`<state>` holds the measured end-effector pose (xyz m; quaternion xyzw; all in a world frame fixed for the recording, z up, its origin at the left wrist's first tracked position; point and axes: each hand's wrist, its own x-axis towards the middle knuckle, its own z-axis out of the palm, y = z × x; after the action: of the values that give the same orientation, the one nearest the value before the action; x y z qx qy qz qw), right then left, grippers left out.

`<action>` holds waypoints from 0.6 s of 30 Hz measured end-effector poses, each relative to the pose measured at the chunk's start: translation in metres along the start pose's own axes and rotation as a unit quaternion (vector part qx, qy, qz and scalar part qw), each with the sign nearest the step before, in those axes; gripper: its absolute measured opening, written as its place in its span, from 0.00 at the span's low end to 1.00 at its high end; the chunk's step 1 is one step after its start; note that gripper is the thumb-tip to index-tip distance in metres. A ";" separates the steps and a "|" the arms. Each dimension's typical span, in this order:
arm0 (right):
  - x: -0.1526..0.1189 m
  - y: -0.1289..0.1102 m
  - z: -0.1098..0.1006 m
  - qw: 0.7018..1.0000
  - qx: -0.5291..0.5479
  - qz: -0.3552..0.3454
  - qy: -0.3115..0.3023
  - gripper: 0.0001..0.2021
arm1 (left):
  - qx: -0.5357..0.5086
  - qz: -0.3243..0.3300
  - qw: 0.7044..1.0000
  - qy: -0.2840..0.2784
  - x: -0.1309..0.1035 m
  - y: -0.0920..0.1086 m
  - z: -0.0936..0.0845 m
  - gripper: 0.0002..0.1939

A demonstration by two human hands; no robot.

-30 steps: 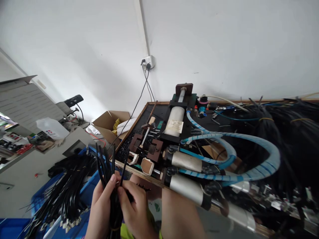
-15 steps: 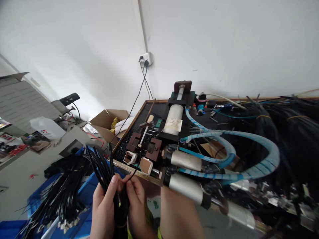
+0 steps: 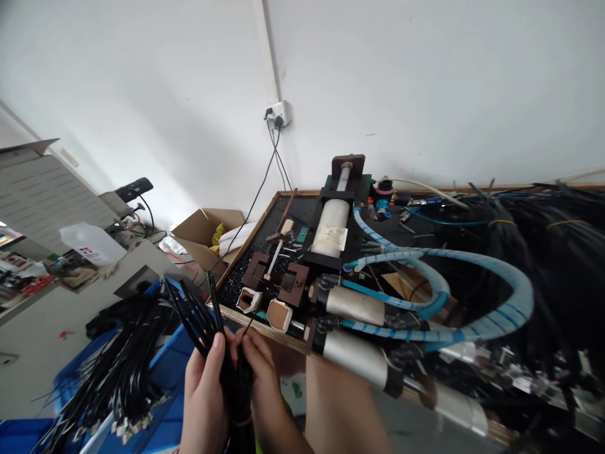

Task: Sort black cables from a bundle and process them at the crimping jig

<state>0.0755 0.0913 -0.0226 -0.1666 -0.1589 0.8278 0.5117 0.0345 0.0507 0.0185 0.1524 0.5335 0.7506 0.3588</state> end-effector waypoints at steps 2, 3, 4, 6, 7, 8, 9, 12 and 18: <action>-0.005 -0.008 0.004 1.000 -0.016 0.011 0.009 0.18 | -0.013 -0.020 1.000 0.006 0.000 -0.004 -0.004 0.25; -0.009 -0.012 0.006 1.000 -0.026 0.011 0.014 0.17 | -0.016 -0.025 1.000 0.002 0.001 -0.005 -0.005 0.24; -0.013 -0.017 0.008 0.999 -0.036 0.005 0.017 0.16 | -0.018 -0.027 0.999 -0.006 0.000 -0.006 -0.006 0.23; -0.023 -0.026 0.010 0.998 -0.054 -0.005 0.024 0.13 | -0.023 -0.023 0.999 -0.016 -0.001 -0.007 -0.005 0.21; -0.028 -0.029 0.010 0.998 -0.061 -0.008 0.030 0.12 | -0.027 -0.023 0.999 -0.016 -0.001 -0.007 -0.004 0.21; -0.031 -0.032 0.009 0.997 -0.066 -0.010 0.037 0.11 | -0.033 -0.024 0.999 -0.011 -0.002 -0.006 -0.003 0.21; -0.033 -0.034 0.008 0.996 -0.071 -0.009 0.044 0.11 | -0.038 -0.027 0.999 -0.004 -0.003 -0.006 -0.001 0.22; -0.034 -0.033 0.004 0.994 -0.080 -0.012 0.074 0.14 | -0.047 -0.037 0.998 0.014 -0.003 -0.005 0.001 0.24; -0.026 -0.022 -0.009 0.989 -0.106 -0.027 0.096 0.18 | -0.002 0.008 0.999 -0.049 -0.004 -0.008 -0.006 0.17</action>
<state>0.1076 0.0778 -0.0178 -0.2944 -0.2001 0.7723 0.5261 0.0364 0.0456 0.0095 0.1924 0.5130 0.7459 0.3787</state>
